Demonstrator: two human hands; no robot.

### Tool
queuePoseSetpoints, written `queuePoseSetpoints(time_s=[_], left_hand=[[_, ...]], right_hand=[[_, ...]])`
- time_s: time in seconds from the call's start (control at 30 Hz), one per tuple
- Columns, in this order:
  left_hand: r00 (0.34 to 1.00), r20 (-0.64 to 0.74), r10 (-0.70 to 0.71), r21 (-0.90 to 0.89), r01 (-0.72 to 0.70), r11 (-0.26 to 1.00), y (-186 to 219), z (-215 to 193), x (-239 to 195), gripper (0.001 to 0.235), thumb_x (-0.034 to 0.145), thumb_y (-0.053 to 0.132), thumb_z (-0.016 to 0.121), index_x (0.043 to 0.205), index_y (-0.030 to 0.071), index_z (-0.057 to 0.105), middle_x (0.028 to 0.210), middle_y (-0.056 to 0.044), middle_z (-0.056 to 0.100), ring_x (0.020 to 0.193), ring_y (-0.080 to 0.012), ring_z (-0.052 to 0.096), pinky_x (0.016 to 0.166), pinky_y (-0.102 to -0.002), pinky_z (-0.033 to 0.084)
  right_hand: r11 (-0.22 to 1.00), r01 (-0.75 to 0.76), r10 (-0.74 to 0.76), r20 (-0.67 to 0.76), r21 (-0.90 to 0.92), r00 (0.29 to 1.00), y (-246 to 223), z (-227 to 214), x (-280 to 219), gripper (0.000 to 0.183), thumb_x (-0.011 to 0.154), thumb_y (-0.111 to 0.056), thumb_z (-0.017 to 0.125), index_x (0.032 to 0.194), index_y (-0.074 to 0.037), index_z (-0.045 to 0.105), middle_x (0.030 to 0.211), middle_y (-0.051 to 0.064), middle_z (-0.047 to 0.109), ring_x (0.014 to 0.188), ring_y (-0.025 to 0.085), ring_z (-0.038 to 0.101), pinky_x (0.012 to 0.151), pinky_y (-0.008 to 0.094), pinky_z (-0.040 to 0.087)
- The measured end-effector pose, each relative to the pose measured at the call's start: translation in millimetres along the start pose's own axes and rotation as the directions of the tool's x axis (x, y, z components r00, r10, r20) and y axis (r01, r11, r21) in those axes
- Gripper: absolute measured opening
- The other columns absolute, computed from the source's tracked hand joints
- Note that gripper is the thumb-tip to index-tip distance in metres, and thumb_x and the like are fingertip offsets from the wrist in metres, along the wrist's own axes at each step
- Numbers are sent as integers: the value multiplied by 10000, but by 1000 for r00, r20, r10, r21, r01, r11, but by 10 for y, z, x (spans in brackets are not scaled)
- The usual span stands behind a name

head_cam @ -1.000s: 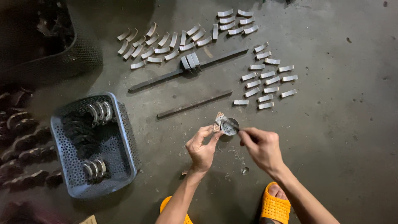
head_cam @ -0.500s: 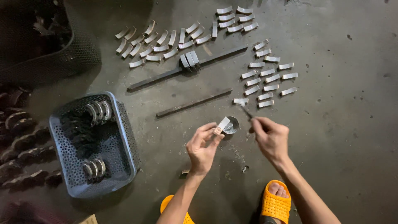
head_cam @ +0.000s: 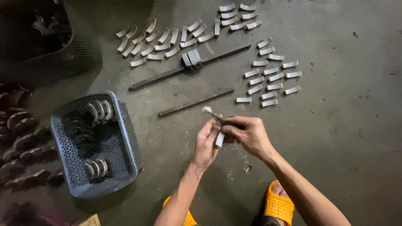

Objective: Applying lubricant or assembly paste to motorcycle engine bearing shells using a small brush.

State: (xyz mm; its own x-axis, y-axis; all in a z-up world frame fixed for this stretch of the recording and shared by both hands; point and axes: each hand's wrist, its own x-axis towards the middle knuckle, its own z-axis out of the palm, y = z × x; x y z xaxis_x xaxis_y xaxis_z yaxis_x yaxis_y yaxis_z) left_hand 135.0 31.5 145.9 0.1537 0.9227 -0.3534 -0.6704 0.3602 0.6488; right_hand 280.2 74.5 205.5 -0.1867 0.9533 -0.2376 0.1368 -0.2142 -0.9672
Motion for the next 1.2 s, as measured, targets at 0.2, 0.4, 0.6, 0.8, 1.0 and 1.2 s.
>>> queuePoseSetpoints(time_s=[0.2,0.4,0.6,0.8,1.0,1.2], left_hand=[[854,96,511,755,-397,523,-30,23,-189,519,893,25,777,1354,-52,552,1020,-238,748,894,-299,756,806,-400,643],[729,89,678,780,-475,408,70,-12,-125,187,814,37,855,964,-7,753,899,-160,800,773,-237,777,703,-325,653],[676,104,729,798,-494,345,70,-102,4,204,756,50,896,880,12,739,860,-144,811,748,-217,795,655,-299,631],[597,189,780,886,-447,127,177,-38,-60,188,761,79,892,838,59,722,874,-96,813,759,-223,797,669,-290,622],[616,249,748,810,-556,187,120,-67,-19,177,760,10,864,852,8,714,870,-179,792,767,-281,788,666,-356,639],[622,335,708,829,-551,91,113,11,-58,197,751,4,866,863,31,707,892,-139,799,784,-287,795,685,-353,630]], right_hand=[[999,-33,25,-177,-43,984,106,-153,26,186,877,-47,782,1054,7,793,608,175,705,464,158,612,395,269,508],[998,-55,47,-233,-26,971,145,-211,-66,141,954,-63,703,1037,-5,802,570,178,692,434,186,612,419,302,547],[988,-156,156,-52,4,986,326,-131,-245,157,917,-98,712,946,27,803,542,166,697,399,169,583,366,289,497],[976,-128,109,-115,-179,987,195,-250,-203,162,939,-103,696,926,13,807,575,165,719,393,174,582,401,297,489],[922,161,-184,-34,-353,982,237,-243,-292,128,927,-96,702,909,-56,822,711,171,775,570,304,760,488,380,589],[898,42,-116,-144,-439,983,279,-266,-227,133,944,-121,691,912,-72,810,648,131,746,552,269,737,539,360,593]])
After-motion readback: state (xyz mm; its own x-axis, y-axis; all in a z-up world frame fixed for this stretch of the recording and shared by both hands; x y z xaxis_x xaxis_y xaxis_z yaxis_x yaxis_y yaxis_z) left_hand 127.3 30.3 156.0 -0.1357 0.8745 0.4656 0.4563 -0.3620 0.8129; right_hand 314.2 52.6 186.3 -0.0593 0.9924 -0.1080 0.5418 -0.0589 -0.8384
